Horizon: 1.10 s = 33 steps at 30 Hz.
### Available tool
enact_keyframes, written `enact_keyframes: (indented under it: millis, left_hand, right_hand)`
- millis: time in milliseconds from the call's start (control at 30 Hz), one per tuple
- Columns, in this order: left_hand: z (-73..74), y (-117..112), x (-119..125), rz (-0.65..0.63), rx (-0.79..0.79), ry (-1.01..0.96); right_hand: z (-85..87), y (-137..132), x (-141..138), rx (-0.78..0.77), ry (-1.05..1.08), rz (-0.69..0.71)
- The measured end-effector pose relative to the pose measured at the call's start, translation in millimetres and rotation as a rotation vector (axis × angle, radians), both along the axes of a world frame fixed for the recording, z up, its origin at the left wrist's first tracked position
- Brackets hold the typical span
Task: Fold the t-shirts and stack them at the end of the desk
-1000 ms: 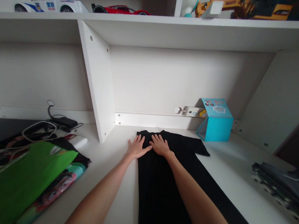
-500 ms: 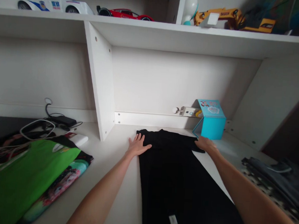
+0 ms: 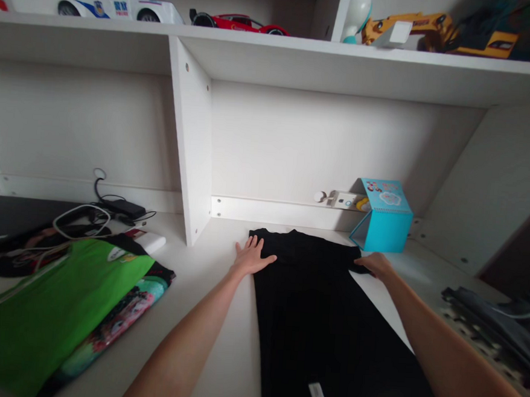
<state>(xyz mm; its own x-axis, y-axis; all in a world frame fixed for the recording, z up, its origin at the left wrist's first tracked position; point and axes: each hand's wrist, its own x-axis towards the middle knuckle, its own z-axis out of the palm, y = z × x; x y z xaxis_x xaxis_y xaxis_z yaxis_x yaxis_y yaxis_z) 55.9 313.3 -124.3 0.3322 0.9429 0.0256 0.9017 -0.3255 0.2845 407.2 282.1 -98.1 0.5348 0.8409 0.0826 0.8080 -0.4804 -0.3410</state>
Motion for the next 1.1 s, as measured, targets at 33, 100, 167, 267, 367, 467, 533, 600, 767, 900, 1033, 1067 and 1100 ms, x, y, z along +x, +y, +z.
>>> enact_keyframes:
  millis: [33,100,167,267,367,467,533,600,767,900,1033,1067,1100]
  left_hand:
    - [0.7,-0.6,0.3,-0.001,-0.004,-0.003]
    - [2.2,-2.0,0.8,-0.005,-0.008,-0.005]
    - [3.6,-3.2,1.0,-0.007,-0.007,-0.002]
    - [4.8,-4.1,0.4,-0.012,-0.008,0.008]
    - [4.1,-3.2,-0.4,-0.021,-0.007,0.011]
    - [1.8,-1.0,-0.4,-0.017,0.008,0.011]
    - [0.0,0.8,-0.3,-0.01,0.024,0.012]
    - [-1.6,2.3,-0.3,-0.008,0.035,0.014]
    - [-2.3,3.3,-0.9,-0.008,0.042,0.001]
    - [0.8,2.2,-0.2,-0.006,0.032,-0.012]
    - [6.5,-0.2,2.4,-0.004,0.01,-0.013]
    - [8.1,-1.2,3.0,-0.001,0.006,-0.014]
    - [9.6,-2.1,3.5,0.005,0.002,-0.015]
  right_hand:
    - [2.9,2.2,-2.1,-0.03,0.027,0.022]
    - [12.6,8.4,-9.3,-0.079,0.065,0.069]
    - [26.2,16.4,-22.7,-0.077,0.06,0.122]
    - [46.1,26.6,-57.8,-0.021,0.002,0.216]
    - [52.3,28.3,-108.3,0.033,-0.057,0.309]
    - [40.0,20.9,-162.2,0.06,-0.094,0.379]
    - [27.4,13.7,-191.9,0.059,-0.104,0.422]
    - [18.9,5.8,-211.5,0.048,-0.103,0.48]
    - [40.4,-28.5,-196.9,0.057,-0.097,0.672]
    - [69.3,-92.5,-131.2,0.014,-0.086,0.781]
    - [50.6,-175.7,-71.3,-0.038,-0.038,0.81]
    - [39.8,-193.6,-62.8,-0.018,-0.041,0.782]
    - [29.0,-209.1,-57.3,0.009,-0.05,0.748]
